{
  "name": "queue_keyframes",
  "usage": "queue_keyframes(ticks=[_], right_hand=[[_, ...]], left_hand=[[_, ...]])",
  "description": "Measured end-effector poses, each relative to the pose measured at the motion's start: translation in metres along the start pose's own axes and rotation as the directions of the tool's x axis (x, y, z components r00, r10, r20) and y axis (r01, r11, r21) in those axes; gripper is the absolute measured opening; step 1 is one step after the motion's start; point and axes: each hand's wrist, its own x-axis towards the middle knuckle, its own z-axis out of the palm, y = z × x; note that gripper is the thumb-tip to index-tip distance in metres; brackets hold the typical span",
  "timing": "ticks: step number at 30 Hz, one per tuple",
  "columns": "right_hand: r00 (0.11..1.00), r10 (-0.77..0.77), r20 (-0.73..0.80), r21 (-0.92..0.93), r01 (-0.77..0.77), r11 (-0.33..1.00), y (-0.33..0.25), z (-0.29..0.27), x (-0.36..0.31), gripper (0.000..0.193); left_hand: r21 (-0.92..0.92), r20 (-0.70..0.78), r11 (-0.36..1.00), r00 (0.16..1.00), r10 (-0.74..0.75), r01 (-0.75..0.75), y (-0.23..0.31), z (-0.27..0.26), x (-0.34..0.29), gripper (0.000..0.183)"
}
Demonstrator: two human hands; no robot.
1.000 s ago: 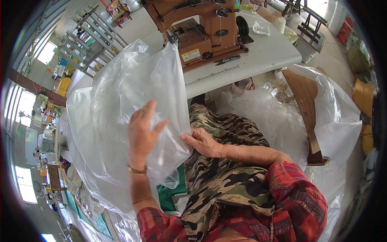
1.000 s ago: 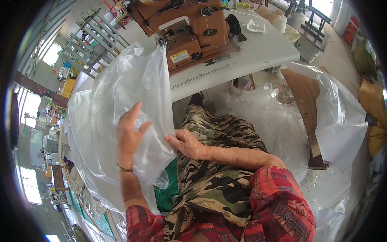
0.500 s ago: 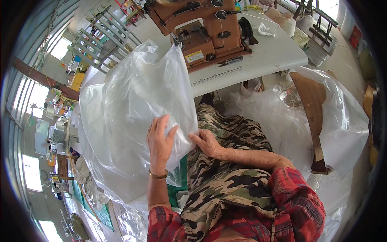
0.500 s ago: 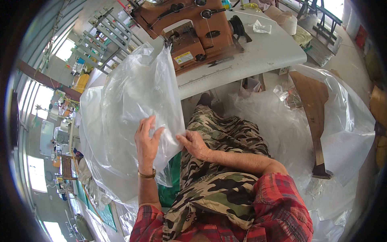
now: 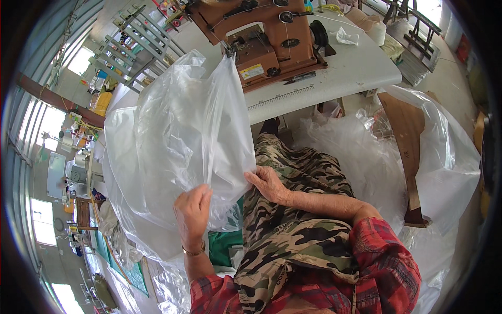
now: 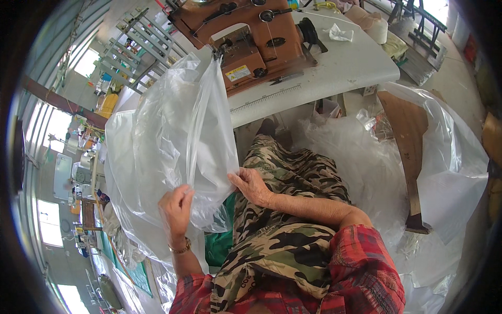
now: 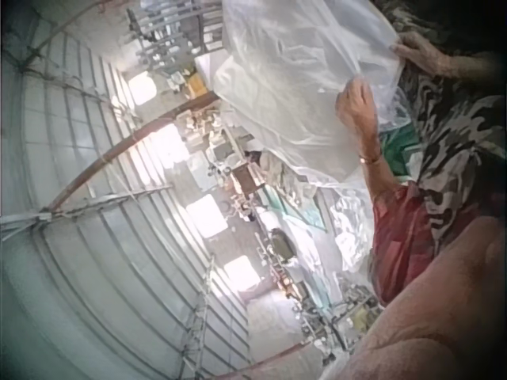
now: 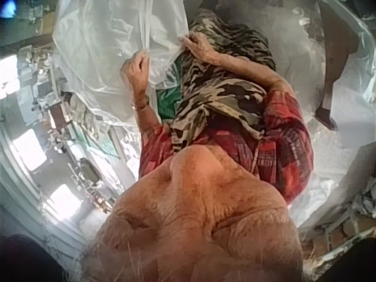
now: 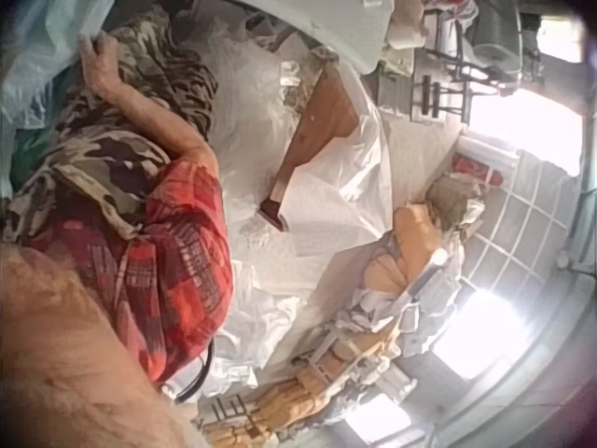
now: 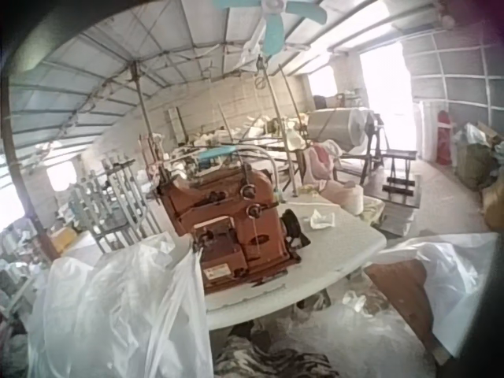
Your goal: The person joins and hems large plastic sheets using an industrial sewing machine.
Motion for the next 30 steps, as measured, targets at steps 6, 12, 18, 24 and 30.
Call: queue_keyframes(ticks=[6,12,18,24,30], right_hand=[[0.998,0.025,0.056,0.065,-0.028,0.997,-0.012,0.005,-0.005,0.034],[0.998,-0.013,0.061,0.050,0.010,0.999,0.003,0.003,-0.001,0.029],[0.993,-0.109,0.037,0.044,0.108,0.993,-0.006,0.010,-0.006,0.030],[0.995,-0.098,-0.009,-0.338,0.089,0.937,-0.016,0.008,-0.011,0.026],[0.846,-0.517,0.126,-0.503,0.504,0.702,-0.056,-0.001,-0.020,0.015]], left_hand=[[-0.010,0.194,0.999,0.980,-0.037,0.040,0.006,-0.004,-0.019,0.008],[-0.219,0.428,0.972,0.887,0.170,-0.080,0.035,-0.005,-0.008,0.020],[-0.180,-0.013,0.981,0.997,0.070,-0.071,0.052,0.032,0.040,0.045],[0.133,0.163,0.991,0.986,-0.032,0.010,0.021,0.085,0.047,0.009],[-0.084,0.104,0.996,0.994,0.021,-0.012,0.041,0.069,0.052,0.002]])
